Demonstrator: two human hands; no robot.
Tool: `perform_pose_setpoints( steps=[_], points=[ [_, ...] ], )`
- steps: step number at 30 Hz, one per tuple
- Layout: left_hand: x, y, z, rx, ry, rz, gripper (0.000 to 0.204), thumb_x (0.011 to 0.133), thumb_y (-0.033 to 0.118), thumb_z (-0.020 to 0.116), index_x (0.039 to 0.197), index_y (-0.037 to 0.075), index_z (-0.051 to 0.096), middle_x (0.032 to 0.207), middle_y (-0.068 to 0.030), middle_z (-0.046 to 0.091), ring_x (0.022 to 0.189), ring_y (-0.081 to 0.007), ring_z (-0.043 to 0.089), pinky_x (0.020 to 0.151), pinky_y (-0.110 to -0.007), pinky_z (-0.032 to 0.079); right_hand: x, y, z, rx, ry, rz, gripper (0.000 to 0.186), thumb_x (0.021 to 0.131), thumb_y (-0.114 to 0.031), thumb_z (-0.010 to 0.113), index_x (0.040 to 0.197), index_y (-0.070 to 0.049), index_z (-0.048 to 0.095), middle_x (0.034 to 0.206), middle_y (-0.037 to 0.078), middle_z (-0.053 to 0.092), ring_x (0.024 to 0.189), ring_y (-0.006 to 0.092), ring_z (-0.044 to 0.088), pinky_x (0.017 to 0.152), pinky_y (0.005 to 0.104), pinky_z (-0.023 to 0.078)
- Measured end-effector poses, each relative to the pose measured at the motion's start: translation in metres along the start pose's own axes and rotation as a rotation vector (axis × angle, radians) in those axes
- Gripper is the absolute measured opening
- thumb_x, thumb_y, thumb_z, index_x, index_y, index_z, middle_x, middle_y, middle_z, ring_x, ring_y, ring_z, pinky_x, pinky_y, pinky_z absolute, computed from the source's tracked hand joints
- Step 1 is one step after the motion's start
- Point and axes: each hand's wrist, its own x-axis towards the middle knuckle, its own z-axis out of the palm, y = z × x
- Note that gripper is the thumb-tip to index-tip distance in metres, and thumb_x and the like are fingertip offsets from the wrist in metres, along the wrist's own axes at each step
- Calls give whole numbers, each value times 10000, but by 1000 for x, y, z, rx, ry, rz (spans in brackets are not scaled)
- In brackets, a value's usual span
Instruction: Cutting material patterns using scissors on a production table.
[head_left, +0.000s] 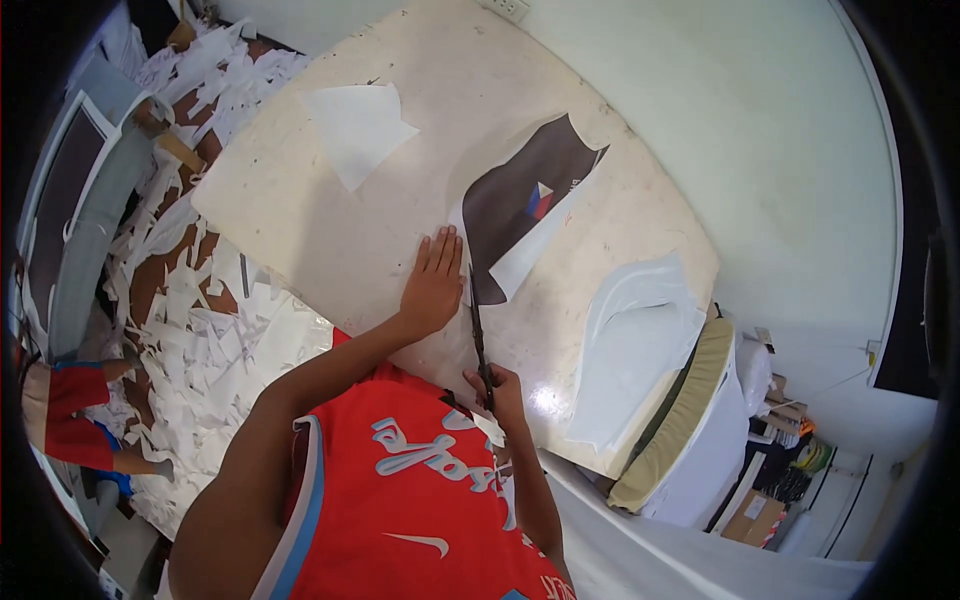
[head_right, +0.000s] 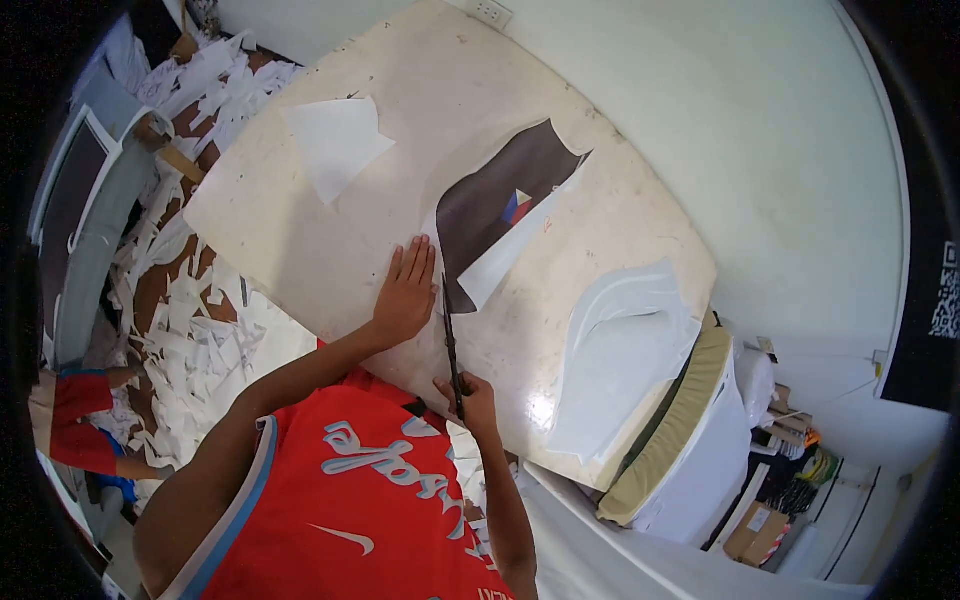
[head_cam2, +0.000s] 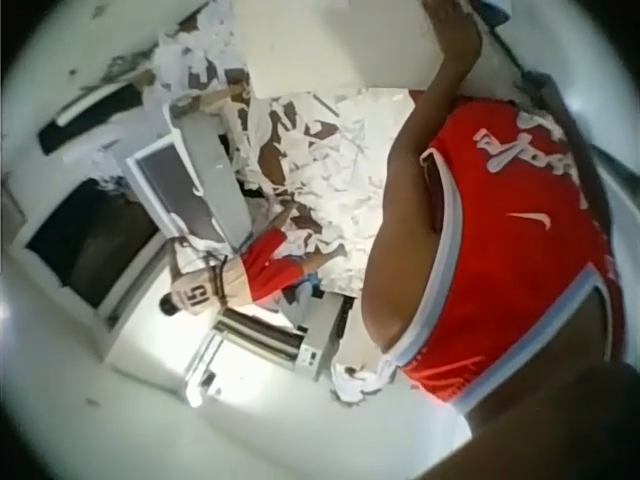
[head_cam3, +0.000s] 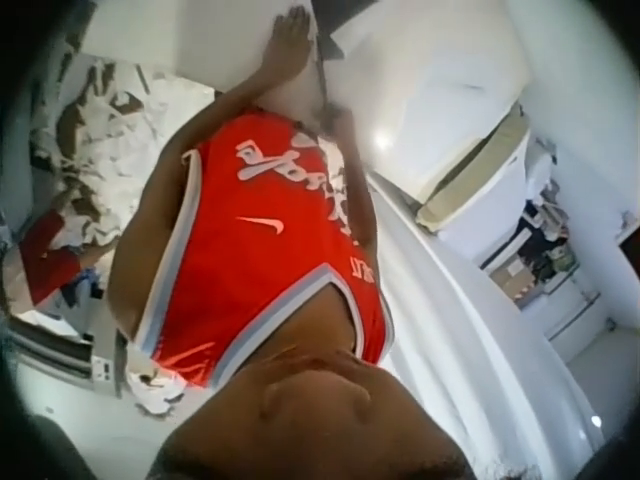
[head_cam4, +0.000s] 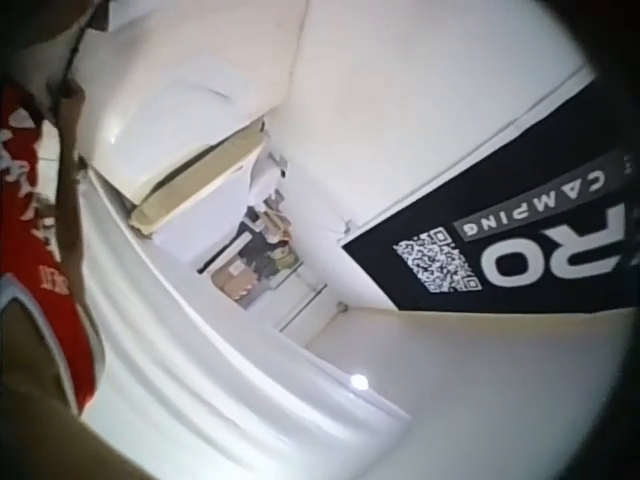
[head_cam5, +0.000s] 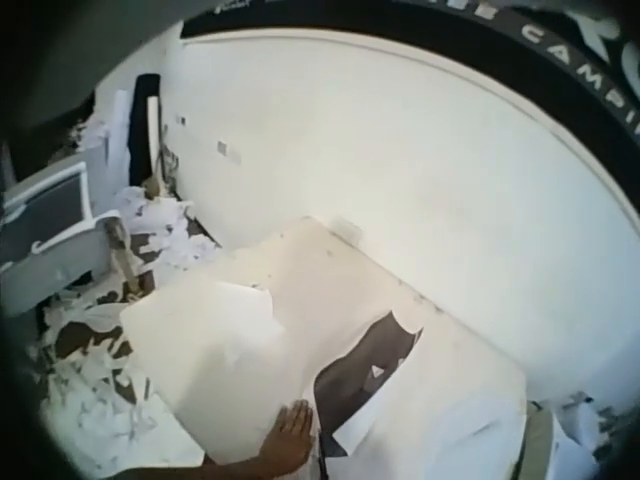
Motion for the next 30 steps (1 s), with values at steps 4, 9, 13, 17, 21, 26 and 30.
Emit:
perform_pose_setpoints(
  steps=[4,9,13,17,21,26,30],
  points=[
    [-1,-1,1,19,2,7,614,980,272,433,1448,-115,344,1556,-264,291,1480,-368,223,1212,-512,148,18,-13,-7,-67,-27,-29,356,866,-300,776,692,-65,572,532,-3,533,440,80,484,437,248,356],
    [0,-1,0,24,-5,5,611,976,268,427,1448,-111,344,1554,-266,294,1477,-374,227,1210,-514,153,47,-37,-9,-50,-65,-65,355,862,-299,778,688,-69,570,540,1,533,440,80,484,434,250,353],
    [0,-2,-3,-22,-3,10,594,993,244,388,1450,-129,322,1562,-271,271,1482,-380,216,1211,-508,149,75,-49,-3,-42,-64,-125,366,860,-307,780,679,-83,555,541,-1,527,438,81,488,429,249,350],
    [-2,-4,-6,2,-8,18,628,965,250,432,1453,-129,319,1567,-269,263,1485,-382,207,1213,-504,143,89,-67,14,-11,-25,-128,386,856,-336,783,675,-89,548,543,-7,522,434,85,488,427,249,348],
    [0,-6,-5,-10,-52,20,723,894,284,520,1456,-124,321,1568,-259,268,1487,-378,209,1214,-506,143,99,-83,26,111,-10,-154,404,840,-371,794,672,-100,545,543,-11,516,430,88,488,422,247,349],
    [-14,-36,-12,-82,-102,119,719,846,313,608,1444,-34,411,1568,-176,325,1475,-324,263,1210,-507,167,80,-63,19,121,17,-172,396,832,-363,804,680,-91,559,544,-9,519,428,87,485,423,245,353],
    [-17,-57,-63,-61,-253,70,583,838,333,670,1323,35,550,1486,-123,450,1395,-313,385,1177,-519,240,34,-44,9,35,-15,-90,417,823,-381,806,679,-64,576,534,-2,516,428,91,475,428,256,351]
  ],
)
